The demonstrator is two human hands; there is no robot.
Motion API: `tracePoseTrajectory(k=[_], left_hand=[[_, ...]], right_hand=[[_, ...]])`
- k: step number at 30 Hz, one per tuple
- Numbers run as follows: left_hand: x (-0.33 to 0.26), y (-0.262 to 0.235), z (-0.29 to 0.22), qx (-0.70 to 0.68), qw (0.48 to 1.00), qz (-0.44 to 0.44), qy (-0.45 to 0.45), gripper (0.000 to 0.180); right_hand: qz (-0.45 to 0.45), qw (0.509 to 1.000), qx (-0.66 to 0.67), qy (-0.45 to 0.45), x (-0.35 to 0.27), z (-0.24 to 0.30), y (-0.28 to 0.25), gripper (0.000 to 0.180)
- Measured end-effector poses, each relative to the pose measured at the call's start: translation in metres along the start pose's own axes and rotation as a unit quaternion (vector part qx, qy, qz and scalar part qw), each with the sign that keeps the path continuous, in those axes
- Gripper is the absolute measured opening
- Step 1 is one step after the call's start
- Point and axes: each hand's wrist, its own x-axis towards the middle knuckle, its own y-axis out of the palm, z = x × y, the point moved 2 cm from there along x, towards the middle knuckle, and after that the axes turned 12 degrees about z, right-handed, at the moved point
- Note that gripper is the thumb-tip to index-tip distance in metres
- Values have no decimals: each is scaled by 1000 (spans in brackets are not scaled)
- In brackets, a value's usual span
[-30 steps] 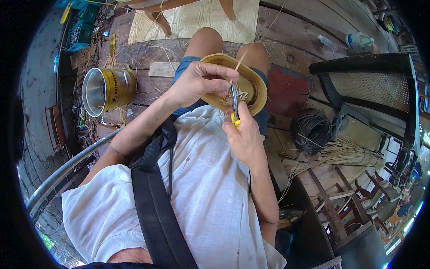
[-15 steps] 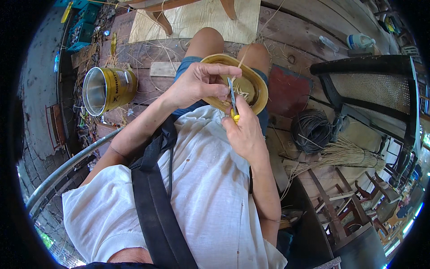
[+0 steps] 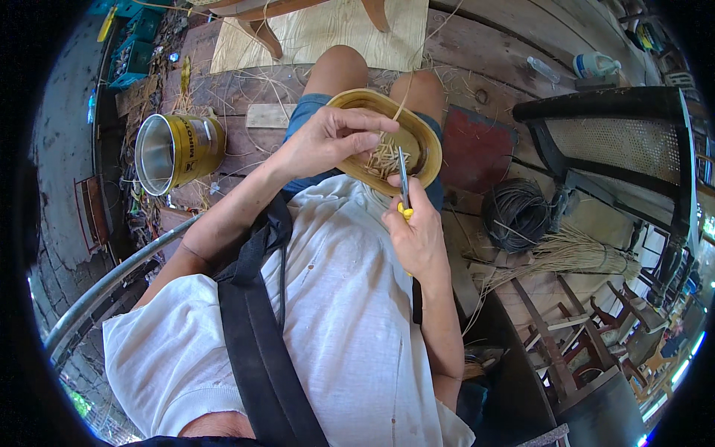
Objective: Cutting and trimming rattan strips into a small container.
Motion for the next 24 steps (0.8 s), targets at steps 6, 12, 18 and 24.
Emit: tracePoseTrajectory(k=[6, 12, 18, 24], left_hand=[[-1, -2, -4, -100, 994, -47, -14, 34], [-4, 0, -6, -157, 987, -20, -23, 38], [-4, 4, -3, -137, 990, -17, 4, 47], [-4, 3, -4, -118, 993, 19, -14, 53]], right_hand=[[24, 999, -9, -32, 4, 8, 5, 39], [30, 997, -45, -57, 15, 20, 10, 34], [36, 996, -58, -61, 20, 22, 10, 36], [26, 999, -12, -35, 13, 13, 9, 35]])
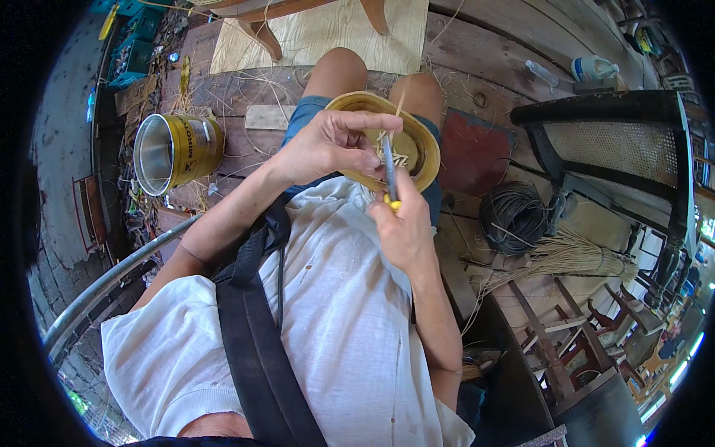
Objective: Cutting and trimming rattan strips into a small container.
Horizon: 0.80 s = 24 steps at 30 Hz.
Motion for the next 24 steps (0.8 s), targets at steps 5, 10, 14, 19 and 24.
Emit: tracePoseTrajectory(k=[5, 10, 14, 19, 24], left_hand=[[2, -4, 8, 32, 999, -7, -2, 47], [5, -7, 5, 79, 995, -55, 4, 30], [3, -3, 0, -31, 997, -73, -13, 23], [2, -6, 4, -41, 996, -85, -5, 25], [1, -4, 3, -66, 994, -83, 6, 31]], right_hand=[[-16, 999, 9, 33, -14, -13, -7, 32], [-26, 999, 11, 41, -18, -15, -11, 37], [-3, 999, 37, 31, -11, -11, -5, 42], [14, 1000, -21, 11, -2, -5, -3, 42], [28, 999, -33, 1, 0, 2, -1, 37]])
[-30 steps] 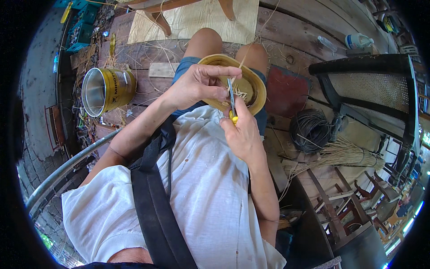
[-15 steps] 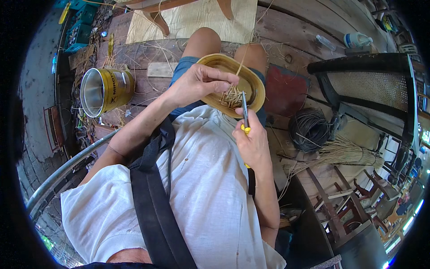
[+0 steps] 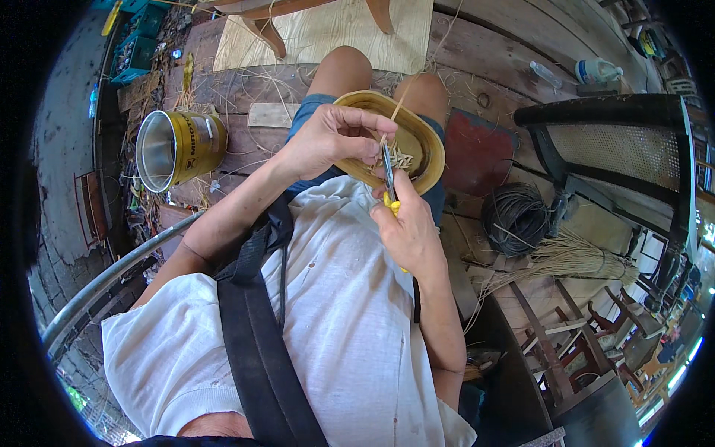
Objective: Cutting and trimming rattan strips into a small container.
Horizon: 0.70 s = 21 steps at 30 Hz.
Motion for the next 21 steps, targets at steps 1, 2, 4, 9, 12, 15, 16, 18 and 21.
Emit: tracePoseTrajectory(k=[1, 2, 4, 9, 12, 15, 16, 18, 21], left_hand=[[0, 1, 0, 1, 1000, 14, -7, 34], [0, 2, 0, 2, 1000, 27, -14, 37], [-1, -1, 4, 12, 999, 34, -12, 40], [-1, 0, 4, 42, 998, 37, -8, 47], [-2, 6, -2, 51, 997, 49, -3, 47], [-1, 9, -3, 55, 997, 48, 11, 48], [1, 3, 3, 94, 994, 53, 15, 46], [2, -3, 8, 132, 989, 60, 17, 44], [3, -3, 5, 181, 982, 47, 25, 41]], right_hand=[[-5, 1000, 12, -4, 1, 0, 0, 35], [-5, 1000, 13, -3, 2, 1, -1, 35], [-10, 999, -29, -12, 4, 5, -2, 30], [-21, 999, -12, -36, 5, 5, -1, 28], [-28, 999, 31, -31, 4, -4, 1, 29], [-33, 998, 60, 4, -5, -6, -1, 32], [-28, 997, 57, 32, -9, -7, -3, 34], [-31, 997, 47, 48, -16, -16, -7, 35], [-38, 997, 39, 60, -20, -23, -9, 36]])
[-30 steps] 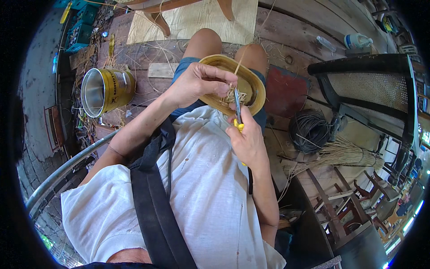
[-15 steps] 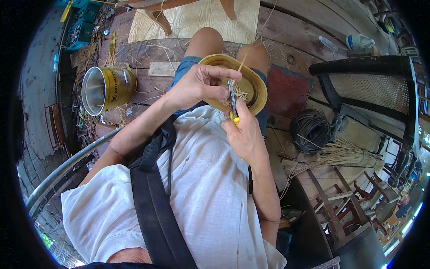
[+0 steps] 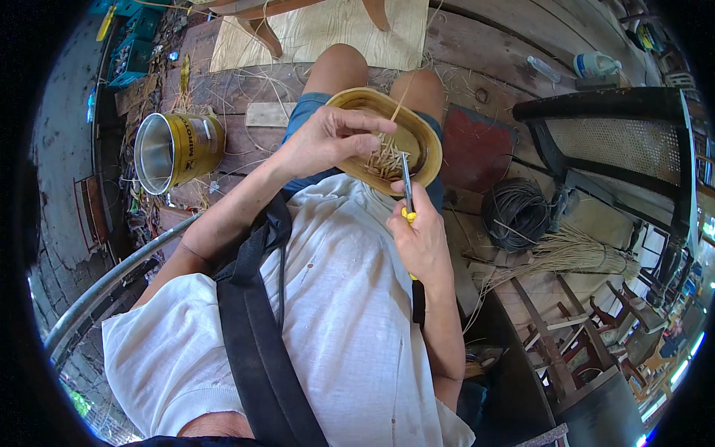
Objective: Cutting and trimming rattan strips into a small container.
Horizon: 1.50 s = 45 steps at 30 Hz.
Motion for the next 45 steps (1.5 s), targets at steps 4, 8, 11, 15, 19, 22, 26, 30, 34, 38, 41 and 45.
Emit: tracePoseTrajectory(k=[4, 8, 11, 15, 19, 22, 26, 30, 34, 38, 41, 45], left_hand=[[-1, -2, -5, -74, 995, -51, -44, 36], [-4, 2, -9, -183, 982, -5, -36, 37], [-5, 4, -9, -166, 985, -7, -38, 38], [-5, 3, -8, -170, 985, -8, -34, 39], [-5, 3, -8, -137, 990, -2, -29, 42], [-5, 4, -9, -132, 991, 10, -25, 46], [-4, 12, -15, -132, 991, 10, -7, 49], [-2, 6, -5, -73, 997, -4, -13, 47], [0, 1, -5, -75, 996, 4, -55, 32], [-1, 1, -7, -160, 986, -22, -38, 24], [-2, 0, -10, -153, 987, -28, -34, 25], [-3, 1, -10, -139, 989, -43, -29, 27]], right_hand=[[5, 999, 29, -16, 1, 7, 5, 38], [25, 997, -14, -65, 13, 16, 11, 38], [22, 997, -6, -79, 18, 21, 14, 36], [11, 995, -60, -84, 20, 30, 13, 30], [1, 992, -67, -111, 21, 30, 13, 25], [-3, 994, -16, -108, 21, 24, 18, 25], [-5, 995, 30, -94, 16, 18, 18, 31], [-10, 998, 51, -31, 5, 11, 5, 35], [-22, 999, 29, -5, -2, 7, -1, 35], [-2, 997, 79, -8, 1, 13, 4, 39], [20, 999, 28, -17, 5, 11, 5, 41], [30, 999, 17, -38, 7, 16, 8, 42]])
